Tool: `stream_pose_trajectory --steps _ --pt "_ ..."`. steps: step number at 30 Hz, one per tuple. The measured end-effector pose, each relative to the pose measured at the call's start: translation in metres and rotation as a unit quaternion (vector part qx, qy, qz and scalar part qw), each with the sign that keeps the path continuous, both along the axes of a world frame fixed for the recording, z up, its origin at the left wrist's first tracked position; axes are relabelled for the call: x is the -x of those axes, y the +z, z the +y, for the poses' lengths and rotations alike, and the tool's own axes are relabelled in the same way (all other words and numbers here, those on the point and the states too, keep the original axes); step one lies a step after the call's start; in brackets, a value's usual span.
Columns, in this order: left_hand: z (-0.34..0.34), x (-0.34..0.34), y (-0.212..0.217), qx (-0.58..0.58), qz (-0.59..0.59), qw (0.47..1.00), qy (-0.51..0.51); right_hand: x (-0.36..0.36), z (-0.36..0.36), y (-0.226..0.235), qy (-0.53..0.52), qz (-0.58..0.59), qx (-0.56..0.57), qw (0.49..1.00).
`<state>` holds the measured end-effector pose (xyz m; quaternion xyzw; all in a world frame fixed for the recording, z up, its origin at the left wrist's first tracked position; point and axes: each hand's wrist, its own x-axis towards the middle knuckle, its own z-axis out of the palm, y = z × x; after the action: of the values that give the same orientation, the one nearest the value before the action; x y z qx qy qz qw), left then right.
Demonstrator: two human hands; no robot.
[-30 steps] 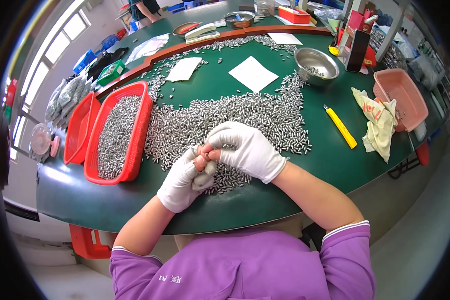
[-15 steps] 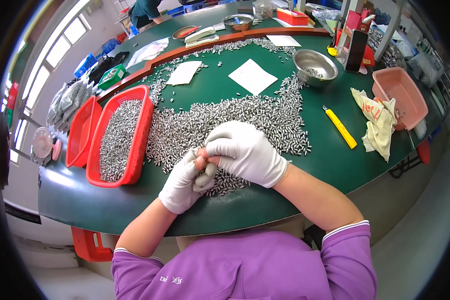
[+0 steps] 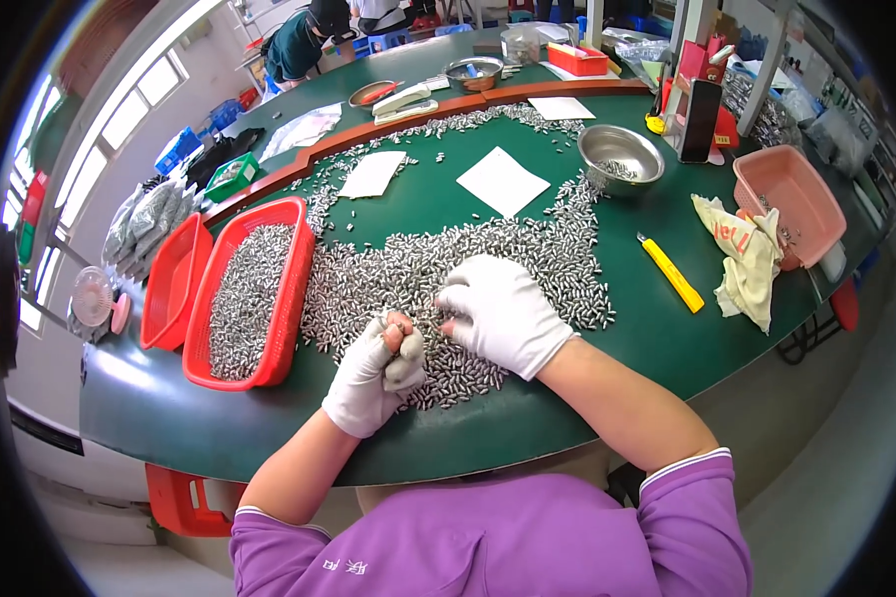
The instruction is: Sorting through small silver-colored metal components on a factory workbench.
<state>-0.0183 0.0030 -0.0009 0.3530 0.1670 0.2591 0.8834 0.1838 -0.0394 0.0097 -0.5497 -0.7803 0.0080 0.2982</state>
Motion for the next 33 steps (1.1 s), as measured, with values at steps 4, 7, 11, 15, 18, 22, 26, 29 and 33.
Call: stream_pose_trajectory --steps 4,7,11,15,18,22,26,29,33 --pt "0.001 -0.002 -0.002 0.027 -0.009 1.000 0.006 -0.005 0.000 -0.007 0.015 -0.009 -0.011 1.000" --pt "0.002 -0.001 -0.003 0.026 -0.014 1.000 0.004 0.001 0.002 -0.008 0.007 -0.003 0.000 1.000" --pt "0.001 0.000 -0.001 0.023 -0.008 1.000 -0.007 0.003 0.004 -0.009 0.010 -0.005 -0.023 1.000" --pt "0.002 0.000 -0.001 0.021 -0.020 0.999 -0.026 0.001 0.005 -0.006 0.000 0.011 -0.026 1.000" --pt "0.001 0.001 0.000 0.023 -0.016 0.999 -0.022 0.001 0.003 0.000 -0.022 0.035 -0.011 0.999" --pt "0.001 0.001 0.000 0.012 -0.009 1.000 -0.013 -0.005 0.001 0.001 -0.074 0.135 0.028 0.988" --pt "0.005 0.003 0.001 -0.002 -0.021 1.000 0.003 -0.005 0.004 0.017 -0.104 0.322 0.109 0.934" --pt "0.011 0.006 -0.003 0.013 -0.042 0.999 0.012 -0.010 0.038 0.048 -0.082 0.309 0.095 0.943" --pt "0.013 0.004 -0.007 0.041 -0.067 0.997 -0.001 -0.047 0.113 0.102 -0.143 0.167 -0.016 0.975"
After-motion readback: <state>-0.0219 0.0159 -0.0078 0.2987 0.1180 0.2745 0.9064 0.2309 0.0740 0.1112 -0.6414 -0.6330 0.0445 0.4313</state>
